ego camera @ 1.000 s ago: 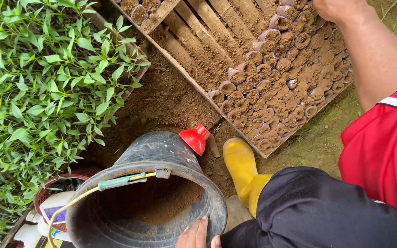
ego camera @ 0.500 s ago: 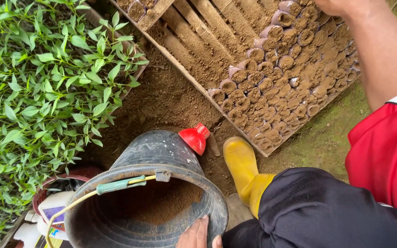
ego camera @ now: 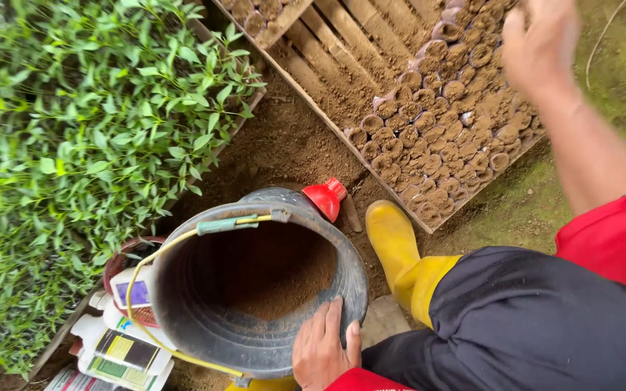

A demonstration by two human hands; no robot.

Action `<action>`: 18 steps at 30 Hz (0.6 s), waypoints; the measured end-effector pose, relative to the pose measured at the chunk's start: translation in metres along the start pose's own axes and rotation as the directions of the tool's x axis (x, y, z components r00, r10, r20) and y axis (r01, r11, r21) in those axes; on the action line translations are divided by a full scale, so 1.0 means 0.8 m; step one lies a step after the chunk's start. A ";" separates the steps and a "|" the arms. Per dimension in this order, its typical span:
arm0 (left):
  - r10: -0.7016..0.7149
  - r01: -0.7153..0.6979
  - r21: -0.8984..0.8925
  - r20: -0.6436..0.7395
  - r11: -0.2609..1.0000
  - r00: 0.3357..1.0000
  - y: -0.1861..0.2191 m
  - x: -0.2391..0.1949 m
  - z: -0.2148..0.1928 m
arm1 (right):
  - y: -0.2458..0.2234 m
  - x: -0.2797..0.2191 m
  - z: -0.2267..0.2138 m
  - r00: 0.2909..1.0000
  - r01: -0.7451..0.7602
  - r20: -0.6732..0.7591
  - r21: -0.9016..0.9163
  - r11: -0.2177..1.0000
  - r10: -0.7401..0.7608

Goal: Filling small plastic bags with soil from a bucket and placing them into a seedling tray.

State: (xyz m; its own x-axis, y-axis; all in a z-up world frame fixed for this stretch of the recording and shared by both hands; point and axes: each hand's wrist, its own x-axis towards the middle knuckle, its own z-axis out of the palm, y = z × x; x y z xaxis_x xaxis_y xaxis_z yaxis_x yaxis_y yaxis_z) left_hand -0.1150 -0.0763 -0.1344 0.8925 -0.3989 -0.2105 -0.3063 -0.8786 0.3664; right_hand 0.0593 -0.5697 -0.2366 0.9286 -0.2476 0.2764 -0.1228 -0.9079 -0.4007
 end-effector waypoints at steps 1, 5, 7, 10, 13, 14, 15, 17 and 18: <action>0.007 -0.007 0.003 -0.015 1.000 1.000 0.000 -0.002 -0.001 | -0.022 -0.021 -0.003 1.000 0.006 -0.016 0.000 1.000 -0.006; 0.088 -0.087 0.030 -0.054 0.996 0.995 -0.005 -0.014 0.001 | -0.119 -0.105 -0.011 0.999 0.037 -0.043 0.140 0.989 -0.031; 0.095 -0.094 0.026 -0.052 0.995 0.994 -0.005 -0.020 0.002 | -0.164 -0.144 -0.014 0.999 0.035 -0.041 0.203 0.979 -0.027; 0.072 -0.072 0.017 -0.010 0.997 0.997 -0.004 -0.028 0.000 | -0.212 -0.202 -0.014 0.981 -0.180 0.119 0.292 0.939 0.151; 0.088 -0.087 0.020 -0.062 0.996 0.994 -0.003 -0.036 -0.005 | -0.234 -0.246 -0.005 0.950 -0.297 0.196 0.341 0.892 0.242; 0.063 -0.063 0.011 -0.031 0.998 0.998 -0.003 -0.039 -0.007 | -0.234 -0.253 -0.005 0.946 -0.307 0.216 0.361 0.881 0.241; 0.038 -0.038 0.002 -0.001 0.999 0.999 -0.003 -0.043 -0.008 | -0.234 -0.258 -0.005 0.942 -0.315 0.238 0.379 0.870 0.237; 0.016 -0.016 -0.043 0.003 0.999 1.000 -0.005 -0.048 -0.010 | -0.251 -0.250 -0.031 0.966 -0.252 0.157 0.375 0.892 0.206; -0.010 0.013 -0.091 0.031 0.996 0.999 -0.006 -0.051 -0.011 | -0.260 -0.247 -0.044 0.978 -0.207 0.096 0.361 0.909 0.184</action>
State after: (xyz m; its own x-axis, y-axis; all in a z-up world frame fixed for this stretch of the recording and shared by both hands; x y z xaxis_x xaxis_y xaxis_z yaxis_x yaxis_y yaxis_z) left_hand -0.1466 -0.0534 -0.1197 0.8849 -0.3980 -0.2421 -0.2636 -0.8563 0.4442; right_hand -0.1105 -0.3434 -0.1771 0.9194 -0.3770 0.1122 -0.1774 -0.6521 -0.7371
